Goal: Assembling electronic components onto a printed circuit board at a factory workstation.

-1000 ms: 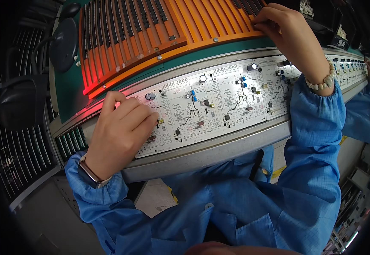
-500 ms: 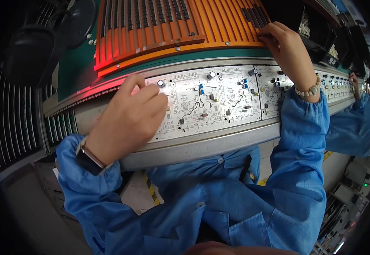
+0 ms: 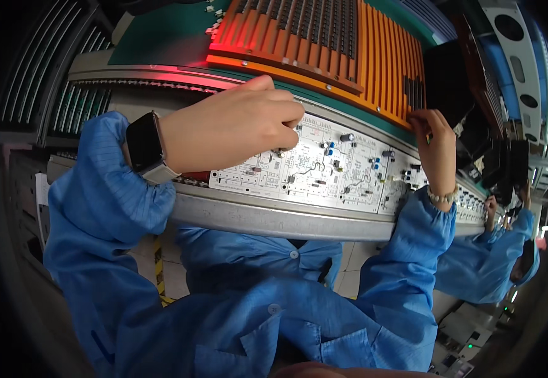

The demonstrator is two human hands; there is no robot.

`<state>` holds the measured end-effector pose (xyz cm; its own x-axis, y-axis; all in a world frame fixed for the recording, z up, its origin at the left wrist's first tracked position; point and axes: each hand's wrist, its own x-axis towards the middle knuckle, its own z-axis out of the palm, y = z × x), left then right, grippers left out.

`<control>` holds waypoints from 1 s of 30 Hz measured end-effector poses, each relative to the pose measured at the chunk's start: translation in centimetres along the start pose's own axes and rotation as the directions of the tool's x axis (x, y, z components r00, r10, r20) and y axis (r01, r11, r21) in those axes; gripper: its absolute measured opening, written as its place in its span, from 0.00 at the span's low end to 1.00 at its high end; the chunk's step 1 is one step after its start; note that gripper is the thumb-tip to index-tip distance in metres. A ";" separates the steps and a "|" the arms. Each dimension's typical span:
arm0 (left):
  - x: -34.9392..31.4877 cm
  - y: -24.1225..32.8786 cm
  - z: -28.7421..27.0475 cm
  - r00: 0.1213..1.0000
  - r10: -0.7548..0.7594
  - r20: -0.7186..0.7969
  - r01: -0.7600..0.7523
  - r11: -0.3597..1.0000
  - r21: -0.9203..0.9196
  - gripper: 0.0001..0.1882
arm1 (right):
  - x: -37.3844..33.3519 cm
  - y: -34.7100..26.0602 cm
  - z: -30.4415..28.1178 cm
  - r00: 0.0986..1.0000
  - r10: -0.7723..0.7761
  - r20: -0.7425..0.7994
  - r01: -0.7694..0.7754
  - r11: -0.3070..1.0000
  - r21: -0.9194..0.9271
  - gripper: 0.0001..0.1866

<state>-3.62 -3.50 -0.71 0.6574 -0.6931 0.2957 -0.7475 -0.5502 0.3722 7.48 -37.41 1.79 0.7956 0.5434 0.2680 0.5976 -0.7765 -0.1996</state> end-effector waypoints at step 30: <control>-0.2 0.3 0.4 0.997 -0.072 -0.038 0.071 0.997 -0.035 0.01 | 0.2 0.4 0.4 1.000 -0.013 0.017 0.014 0.999 -0.032 0.08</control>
<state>-4.02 -3.71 -0.96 0.7129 -0.6332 0.3013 -0.6951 -0.5815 0.4227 7.92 -37.51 1.40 0.7891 0.5588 0.2549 0.6050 -0.7787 -0.1660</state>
